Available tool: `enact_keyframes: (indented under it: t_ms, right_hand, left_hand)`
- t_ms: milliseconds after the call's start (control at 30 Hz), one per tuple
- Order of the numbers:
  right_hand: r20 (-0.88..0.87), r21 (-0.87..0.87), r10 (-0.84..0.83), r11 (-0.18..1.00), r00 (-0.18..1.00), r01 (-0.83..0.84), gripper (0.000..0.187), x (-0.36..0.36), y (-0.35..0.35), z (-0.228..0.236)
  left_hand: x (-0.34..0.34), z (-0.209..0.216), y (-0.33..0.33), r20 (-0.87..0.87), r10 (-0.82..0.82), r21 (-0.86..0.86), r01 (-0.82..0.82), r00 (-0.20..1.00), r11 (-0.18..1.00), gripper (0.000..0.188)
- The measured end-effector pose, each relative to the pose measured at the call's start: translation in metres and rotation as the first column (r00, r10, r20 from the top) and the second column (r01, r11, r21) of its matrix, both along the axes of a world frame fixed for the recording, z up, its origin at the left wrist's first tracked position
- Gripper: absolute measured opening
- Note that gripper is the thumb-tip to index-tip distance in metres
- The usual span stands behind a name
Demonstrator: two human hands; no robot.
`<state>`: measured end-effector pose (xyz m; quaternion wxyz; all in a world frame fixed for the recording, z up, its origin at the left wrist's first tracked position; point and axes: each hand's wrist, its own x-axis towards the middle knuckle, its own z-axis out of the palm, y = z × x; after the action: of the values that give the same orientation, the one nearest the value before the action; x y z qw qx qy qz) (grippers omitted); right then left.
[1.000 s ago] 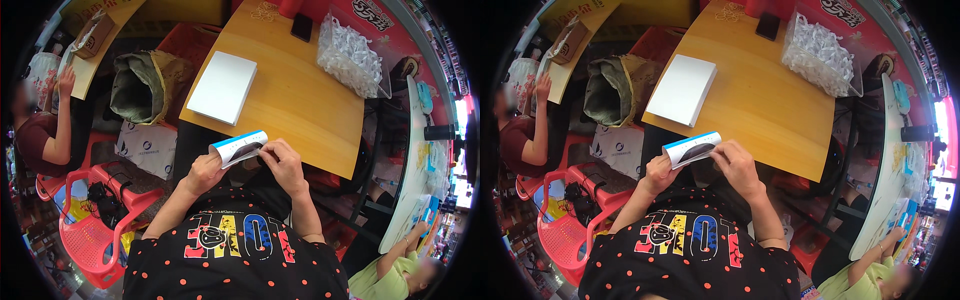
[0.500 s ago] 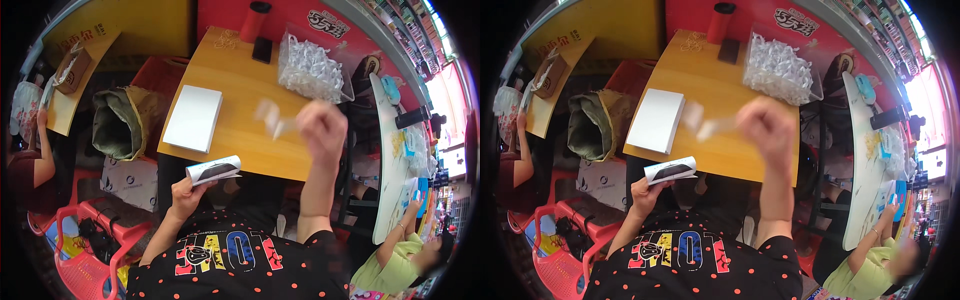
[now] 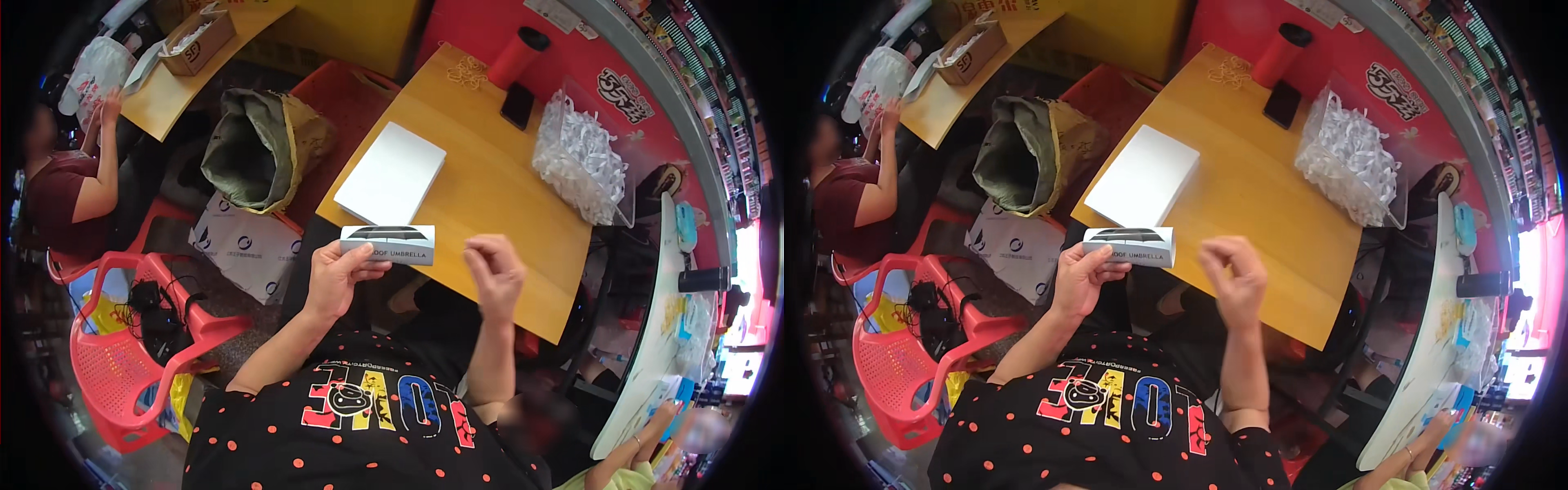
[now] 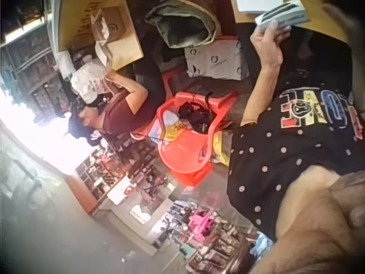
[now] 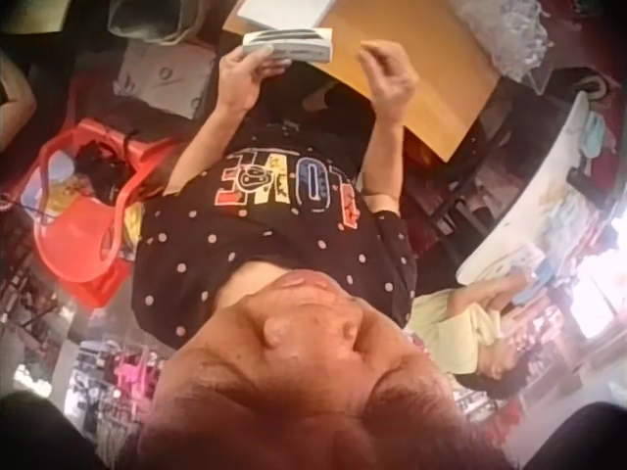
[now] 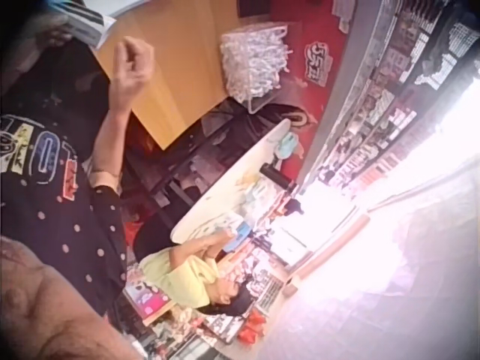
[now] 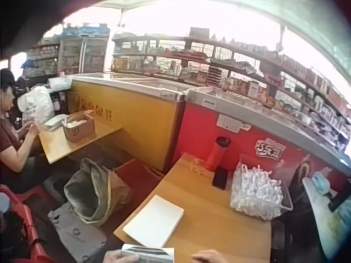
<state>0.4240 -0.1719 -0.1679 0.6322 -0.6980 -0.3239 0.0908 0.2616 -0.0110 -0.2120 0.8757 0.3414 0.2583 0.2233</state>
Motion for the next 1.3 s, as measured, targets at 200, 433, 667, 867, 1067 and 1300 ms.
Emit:
enact_keyframes:
  t_ms: [200, 433, 667, 867, 1067, 1300]
  right_hand:
    - [-0.092, 0.04, -0.028, 0.999, 0.995, 0.032, 0.016, -0.031, 0.006, -0.03]
    - [-0.369, 0.065, -0.032, 0.996, 0.929, 0.06, 0.004, -0.037, 0.006, -0.029]
    - [-0.687, 0.286, 0.199, 0.958, 0.699, 0.008, 0.005, -0.024, 0.002, -0.062]
    - [-0.764, 0.189, 0.166, 0.981, 0.624, -0.03, 0.015, -0.039, 0.02, -0.03]
    - [-0.713, 0.193, 0.171, 0.98, 0.679, -0.044, 0.013, -0.042, 0.022, -0.043]
    - [-0.594, 0.096, 0.117, 0.993, 0.796, -0.074, 0.011, -0.047, 0.024, -0.044]
  left_hand:
    - [0.005, -0.005, -0.008, -0.005, -0.027, 0.074, 0.027, 1.0, 0.997, 0.02]
    - [0.003, -0.001, -0.011, -0.011, -0.041, 0.153, 0.042, 0.999, 0.987, 0.019]
    - [0.0, -0.01, -0.012, -0.014, -0.022, 0.235, 0.024, 1.0, 0.972, 0.019]
    - [0.001, -0.013, -0.015, -0.034, -0.045, 0.286, 0.053, 0.998, 0.957, 0.018]
    - [0.003, -0.006, -0.01, -0.107, -0.157, 0.101, 0.168, 0.982, 0.981, 0.018]
    - [0.006, -0.014, -0.01, -0.209, -0.157, 0.22, 0.203, 0.965, 0.954, 0.018]
